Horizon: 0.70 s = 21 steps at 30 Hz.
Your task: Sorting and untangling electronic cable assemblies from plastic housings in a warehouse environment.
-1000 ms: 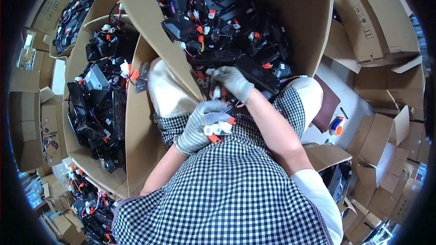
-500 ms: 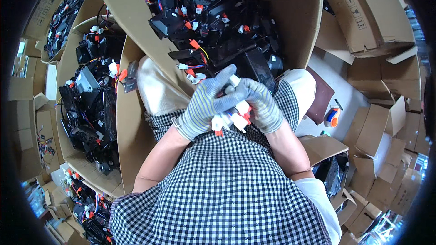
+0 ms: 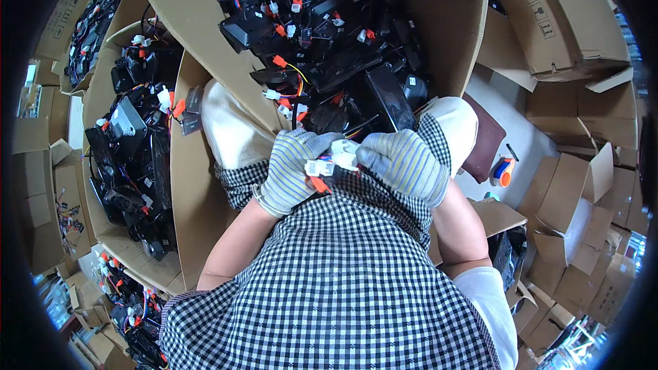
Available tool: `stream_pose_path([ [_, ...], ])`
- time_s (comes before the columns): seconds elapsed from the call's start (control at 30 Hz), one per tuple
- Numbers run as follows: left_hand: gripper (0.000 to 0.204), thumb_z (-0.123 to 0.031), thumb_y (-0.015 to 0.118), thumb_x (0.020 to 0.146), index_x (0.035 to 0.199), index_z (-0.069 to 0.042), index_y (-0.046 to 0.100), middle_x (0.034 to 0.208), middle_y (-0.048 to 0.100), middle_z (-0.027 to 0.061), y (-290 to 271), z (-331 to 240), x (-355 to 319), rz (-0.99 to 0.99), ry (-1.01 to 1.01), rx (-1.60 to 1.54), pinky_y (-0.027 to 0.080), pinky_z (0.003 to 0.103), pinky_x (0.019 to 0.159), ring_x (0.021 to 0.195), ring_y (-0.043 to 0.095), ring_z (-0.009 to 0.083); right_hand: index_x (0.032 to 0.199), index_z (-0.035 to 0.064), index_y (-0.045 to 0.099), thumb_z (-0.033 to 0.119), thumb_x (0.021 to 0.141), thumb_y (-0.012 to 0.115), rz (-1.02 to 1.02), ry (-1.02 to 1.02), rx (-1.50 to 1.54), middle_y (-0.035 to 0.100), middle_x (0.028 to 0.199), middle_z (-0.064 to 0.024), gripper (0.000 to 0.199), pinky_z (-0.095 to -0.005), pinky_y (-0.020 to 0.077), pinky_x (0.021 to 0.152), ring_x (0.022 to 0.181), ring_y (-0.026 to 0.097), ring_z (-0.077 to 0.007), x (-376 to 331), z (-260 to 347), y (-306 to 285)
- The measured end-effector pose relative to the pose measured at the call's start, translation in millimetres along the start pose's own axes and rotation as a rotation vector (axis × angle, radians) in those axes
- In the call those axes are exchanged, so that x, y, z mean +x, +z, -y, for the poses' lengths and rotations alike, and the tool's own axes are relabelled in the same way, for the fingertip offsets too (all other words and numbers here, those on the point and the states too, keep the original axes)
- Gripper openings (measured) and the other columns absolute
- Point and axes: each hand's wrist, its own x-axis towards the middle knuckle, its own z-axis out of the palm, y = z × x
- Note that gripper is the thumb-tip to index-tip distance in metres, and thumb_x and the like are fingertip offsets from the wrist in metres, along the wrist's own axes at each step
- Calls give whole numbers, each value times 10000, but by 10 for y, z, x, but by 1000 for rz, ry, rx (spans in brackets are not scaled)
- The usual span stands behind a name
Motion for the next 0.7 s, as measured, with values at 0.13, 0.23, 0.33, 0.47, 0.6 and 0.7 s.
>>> stream_pose_path([
  [0.13,409,-399,612,737,991,-82,661,751,571,55,-56,-72,-13,91,43,140,378,387,723,741,538,250,865,46,673,260,888,591,385,479,726,585,635,-4,230,-251,394,510,524,498,-105,45,-231,-50],
  [0.23,351,-338,637,686,934,-90,667,714,610,63,-39,-14,-50,-20,127,136,412,398,731,727,585,259,896,35,681,284,909,596,381,398,754,525,635,53,263,-209,354,514,563,424,-31,15,-206,46],
  [0.33,354,-337,652,673,932,-95,664,730,610,80,-66,27,-120,22,142,141,428,410,868,805,595,275,915,35,682,275,897,616,363,374,584,539,634,45,249,-235,383,526,579,454,-43,-1,-136,166],
  [0.47,410,-367,649,686,990,-93,636,764,598,78,-62,41,-245,3,229,144,454,402,815,808,580,265,931,23,684,264,881,626,578,403,708,608,681,7,253,-211,363,498,537,452,-50,5,-206,164],
  [0.6,419,-357,700,675,987,-83,640,843,605,79,-24,141,-298,202,24,-69,462,382,723,819,576,265,935,9,667,198,846,622,574,416,918,618,714,-2,214,-199,377,508,549,475,-61,46,-342,344],
  [0.7,400,-284,748,705,1006,-52,623,912,643,110,8,162,-337,157,-183,-383,482,365,744,820,619,290,966,-9,635,-37,816,482,475,332,791,640,766,-30,216,-211,441,585,657,543,-80,179,-331,455],
])
